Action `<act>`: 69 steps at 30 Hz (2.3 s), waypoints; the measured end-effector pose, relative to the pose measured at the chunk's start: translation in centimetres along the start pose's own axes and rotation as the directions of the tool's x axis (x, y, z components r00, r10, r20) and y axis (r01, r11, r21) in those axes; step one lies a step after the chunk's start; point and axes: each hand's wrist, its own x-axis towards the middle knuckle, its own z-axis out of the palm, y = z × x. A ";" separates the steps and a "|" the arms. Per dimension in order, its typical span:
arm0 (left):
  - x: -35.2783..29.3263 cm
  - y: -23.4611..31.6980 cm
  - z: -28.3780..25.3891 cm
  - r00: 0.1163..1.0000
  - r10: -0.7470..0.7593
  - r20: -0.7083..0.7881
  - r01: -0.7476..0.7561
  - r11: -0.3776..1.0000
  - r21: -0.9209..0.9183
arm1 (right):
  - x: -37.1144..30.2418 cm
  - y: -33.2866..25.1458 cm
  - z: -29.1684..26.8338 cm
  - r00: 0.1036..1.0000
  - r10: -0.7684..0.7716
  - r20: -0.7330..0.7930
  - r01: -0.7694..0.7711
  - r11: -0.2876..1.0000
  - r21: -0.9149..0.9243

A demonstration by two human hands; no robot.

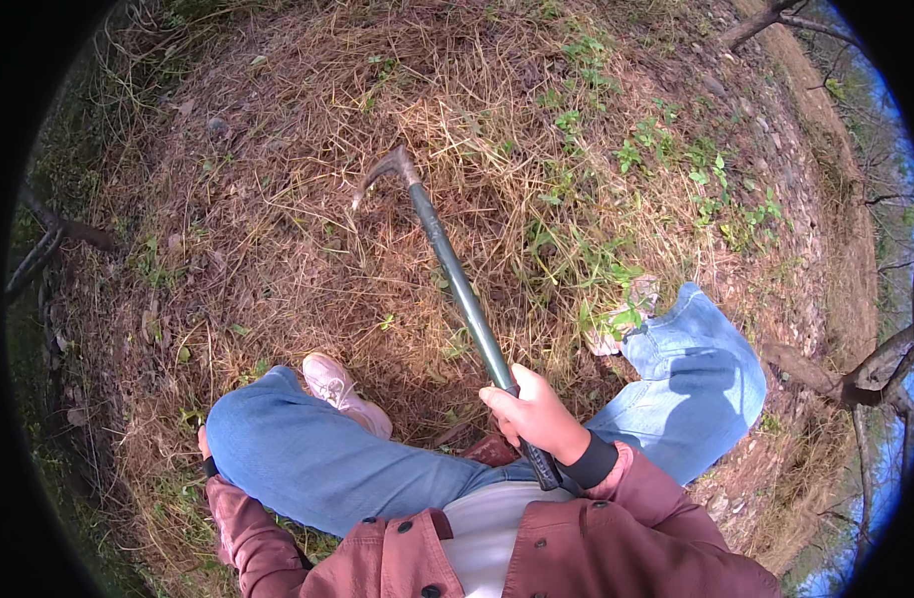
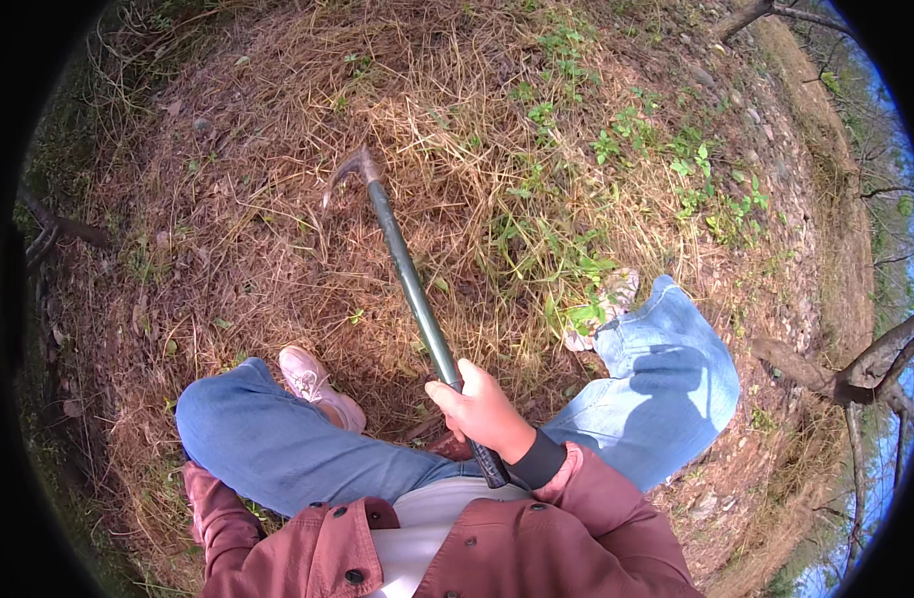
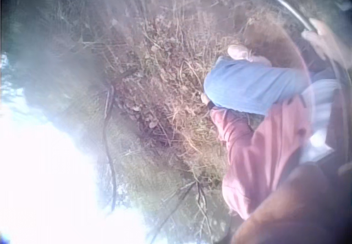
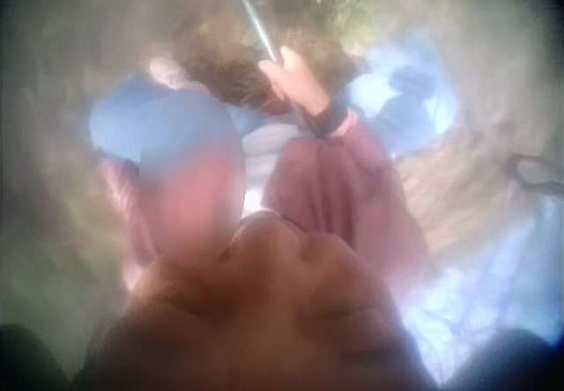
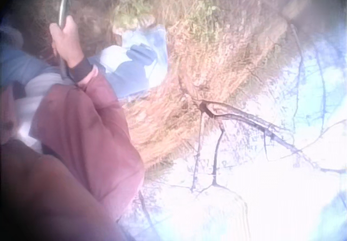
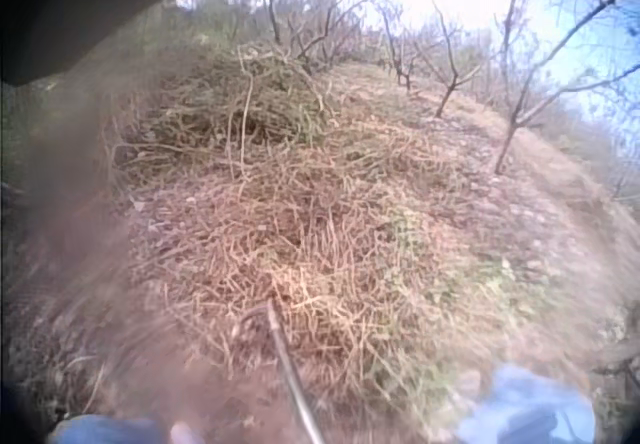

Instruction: The person sits on the ground and uses a curved blade tool to cut and pull away dry grass and weeds. They repeatedly gather clumps of vegetation by hand and remove them from the area.

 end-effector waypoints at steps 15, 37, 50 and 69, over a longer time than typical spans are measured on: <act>-25.3 27.2 -35.4 0.541 0.535 -0.649 -0.665 -0.201 -0.719 | -3.8 1.8 -14.9 0.724 -0.231 -0.650 0.515 0.808 0.286; -50.8 45.5 -24.6 0.089 0.986 -0.142 -0.711 -0.037 -0.703 | -3.6 5.5 -10.9 0.980 -0.086 -0.177 0.196 0.366 0.910; -49.4 54.4 -14.6 -0.021 1.000 -0.001 -0.977 -0.021 -0.213 | -6.4 11.6 -9.3 0.944 0.098 -0.315 0.203 0.580 0.789; -53.6 49.3 -13.6 -0.282 0.924 0.258 -0.911 -0.174 -0.373 | -2.8 10.3 -13.8 0.837 0.007 -0.547 0.303 0.826 0.474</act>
